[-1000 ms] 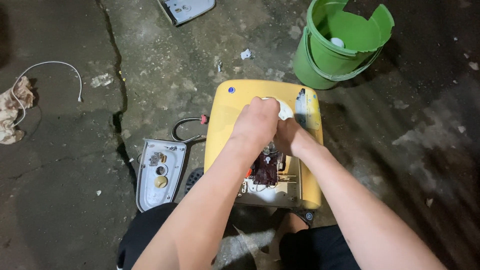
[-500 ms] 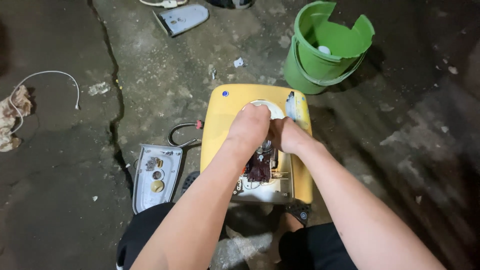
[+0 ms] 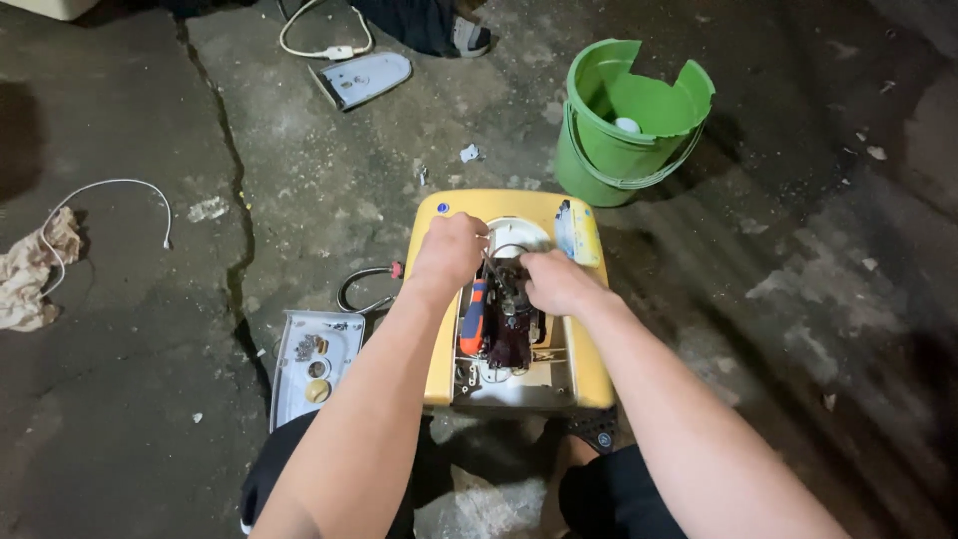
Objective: Assembling the internal control panel and wiring of a small appliance.
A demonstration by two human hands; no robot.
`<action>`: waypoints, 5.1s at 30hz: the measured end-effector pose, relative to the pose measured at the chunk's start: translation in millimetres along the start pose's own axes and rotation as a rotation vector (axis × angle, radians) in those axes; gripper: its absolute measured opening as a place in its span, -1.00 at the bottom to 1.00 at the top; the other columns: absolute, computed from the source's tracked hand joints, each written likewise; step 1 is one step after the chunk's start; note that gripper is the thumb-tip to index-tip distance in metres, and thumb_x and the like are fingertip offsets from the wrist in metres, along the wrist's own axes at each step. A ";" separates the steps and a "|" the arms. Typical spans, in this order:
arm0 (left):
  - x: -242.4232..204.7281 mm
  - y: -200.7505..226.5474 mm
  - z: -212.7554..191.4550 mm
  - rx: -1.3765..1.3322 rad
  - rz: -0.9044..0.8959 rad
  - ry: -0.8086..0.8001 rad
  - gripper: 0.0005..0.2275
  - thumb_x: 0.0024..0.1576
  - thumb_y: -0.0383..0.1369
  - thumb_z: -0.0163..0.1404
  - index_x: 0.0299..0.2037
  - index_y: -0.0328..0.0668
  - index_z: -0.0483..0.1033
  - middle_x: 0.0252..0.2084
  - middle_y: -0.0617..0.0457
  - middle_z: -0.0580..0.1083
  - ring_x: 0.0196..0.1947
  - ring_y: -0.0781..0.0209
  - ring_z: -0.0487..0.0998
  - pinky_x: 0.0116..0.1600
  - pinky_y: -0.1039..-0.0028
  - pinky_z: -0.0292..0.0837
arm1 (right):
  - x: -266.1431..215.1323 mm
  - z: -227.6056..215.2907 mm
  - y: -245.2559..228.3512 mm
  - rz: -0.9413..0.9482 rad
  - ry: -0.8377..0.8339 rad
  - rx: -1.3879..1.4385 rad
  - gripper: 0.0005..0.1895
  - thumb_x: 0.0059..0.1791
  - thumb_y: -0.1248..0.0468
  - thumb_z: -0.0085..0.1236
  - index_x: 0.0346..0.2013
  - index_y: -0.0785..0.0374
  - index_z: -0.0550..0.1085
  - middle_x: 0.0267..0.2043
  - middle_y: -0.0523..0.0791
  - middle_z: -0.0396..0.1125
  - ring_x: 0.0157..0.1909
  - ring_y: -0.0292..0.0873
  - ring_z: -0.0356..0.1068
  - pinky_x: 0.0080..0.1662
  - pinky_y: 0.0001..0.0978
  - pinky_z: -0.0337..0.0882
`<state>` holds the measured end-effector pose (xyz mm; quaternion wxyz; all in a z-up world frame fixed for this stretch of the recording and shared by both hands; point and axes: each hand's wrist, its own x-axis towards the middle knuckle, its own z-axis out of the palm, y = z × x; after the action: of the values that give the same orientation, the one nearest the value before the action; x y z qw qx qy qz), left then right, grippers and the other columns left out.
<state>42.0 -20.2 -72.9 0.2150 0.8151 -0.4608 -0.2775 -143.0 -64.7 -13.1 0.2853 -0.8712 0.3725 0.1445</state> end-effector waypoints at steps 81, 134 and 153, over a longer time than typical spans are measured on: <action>-41.0 7.5 18.9 0.067 0.282 0.126 -0.82 0.23 -0.12 0.03 -0.02 0.30 0.60 -0.21 0.21 0.66 -0.14 0.03 0.68 0.07 0.23 0.60 | 46.3 82.6 32.0 0.025 0.310 0.079 -0.71 0.01 0.24 0.00 -0.05 0.12 0.60 -0.21 0.13 0.53 -0.11 0.23 0.55 -0.05 0.05 0.57; -53.2 23.7 -3.9 0.019 0.245 0.007 -0.79 0.27 -0.26 -0.04 0.05 0.22 0.59 -0.17 0.06 0.64 -0.07 -0.08 0.66 0.06 0.14 0.62 | 44.3 82.3 39.0 -0.112 0.328 0.059 -0.75 0.09 0.13 -0.10 0.03 0.04 0.43 -0.34 0.13 0.50 -0.23 0.24 0.54 -0.27 0.07 0.52; -62.4 26.3 -18.5 -0.093 0.353 0.154 -0.73 0.23 -0.28 0.06 0.14 0.01 0.51 -0.09 -0.06 0.64 -0.10 -0.07 0.68 0.01 0.14 0.64 | 34.0 44.5 17.1 -0.050 0.232 0.145 -0.73 0.06 0.24 0.01 0.02 0.22 0.50 -0.16 0.19 0.48 -0.02 0.24 0.51 -0.07 0.04 0.55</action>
<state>11.1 23.2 -27.1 0.3322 0.7297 -0.5655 -0.1934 -134.1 -66.6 -70.9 0.3059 -0.8683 0.3904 0.0083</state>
